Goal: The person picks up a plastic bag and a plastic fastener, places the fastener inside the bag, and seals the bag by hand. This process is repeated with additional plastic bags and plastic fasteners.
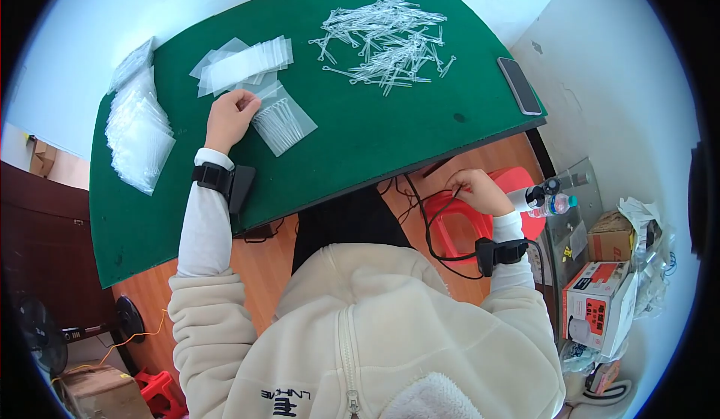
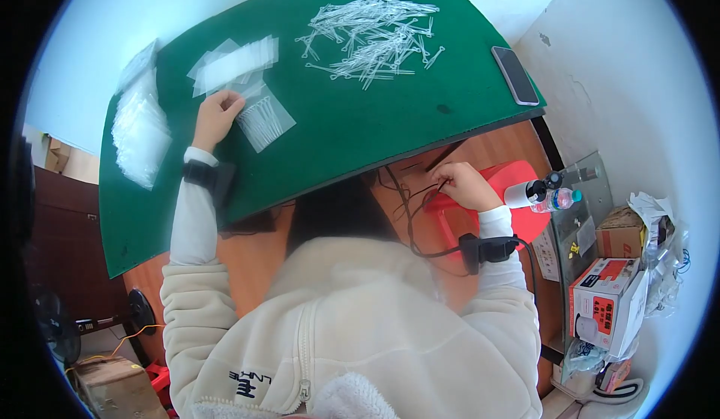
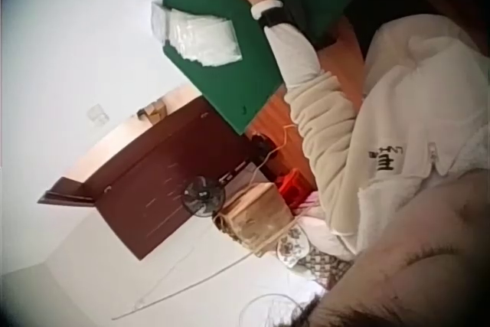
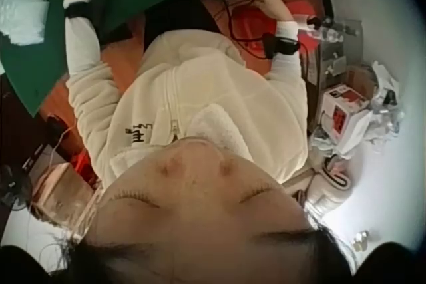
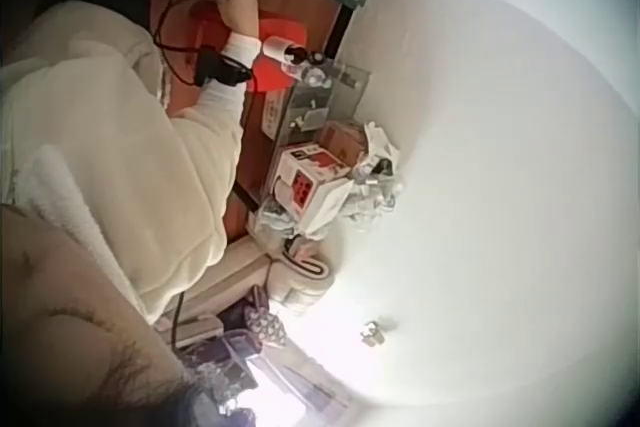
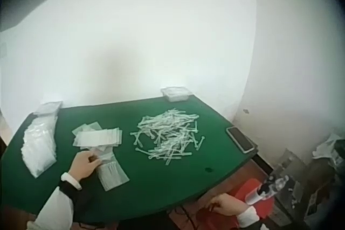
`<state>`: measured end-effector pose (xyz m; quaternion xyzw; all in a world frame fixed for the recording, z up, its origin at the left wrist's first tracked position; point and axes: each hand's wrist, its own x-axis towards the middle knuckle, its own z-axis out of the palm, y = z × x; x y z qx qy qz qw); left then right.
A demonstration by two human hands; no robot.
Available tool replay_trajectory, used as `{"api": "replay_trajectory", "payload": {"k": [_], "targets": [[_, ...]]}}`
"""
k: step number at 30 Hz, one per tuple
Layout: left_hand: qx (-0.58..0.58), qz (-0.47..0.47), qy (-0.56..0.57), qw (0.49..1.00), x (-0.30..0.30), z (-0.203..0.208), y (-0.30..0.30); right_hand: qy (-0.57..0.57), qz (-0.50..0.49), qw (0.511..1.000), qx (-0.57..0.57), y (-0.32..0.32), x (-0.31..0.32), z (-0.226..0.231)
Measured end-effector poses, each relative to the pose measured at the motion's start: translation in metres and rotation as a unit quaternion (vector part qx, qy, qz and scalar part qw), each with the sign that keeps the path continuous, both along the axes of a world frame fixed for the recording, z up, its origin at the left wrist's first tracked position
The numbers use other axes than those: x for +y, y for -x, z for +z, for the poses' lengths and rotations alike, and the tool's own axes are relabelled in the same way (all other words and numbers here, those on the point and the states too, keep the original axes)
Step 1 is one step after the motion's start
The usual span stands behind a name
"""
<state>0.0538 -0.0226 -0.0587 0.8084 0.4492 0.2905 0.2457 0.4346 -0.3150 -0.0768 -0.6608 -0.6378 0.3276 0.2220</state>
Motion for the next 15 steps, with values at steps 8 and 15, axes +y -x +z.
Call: {"api": "replay_trajectory", "payload": {"k": [8,15], "targets": [[0.021,0.051,-0.03,0.998,-0.009,-0.019,0.003,0.024,0.0,1.0,-0.01,-0.016,-0.022,-0.024],[-0.114,0.064,-0.16,0.978,-0.08,0.007,-0.042,0.017,0.023,0.999,0.029,-0.031,-0.028,-0.045]]}}
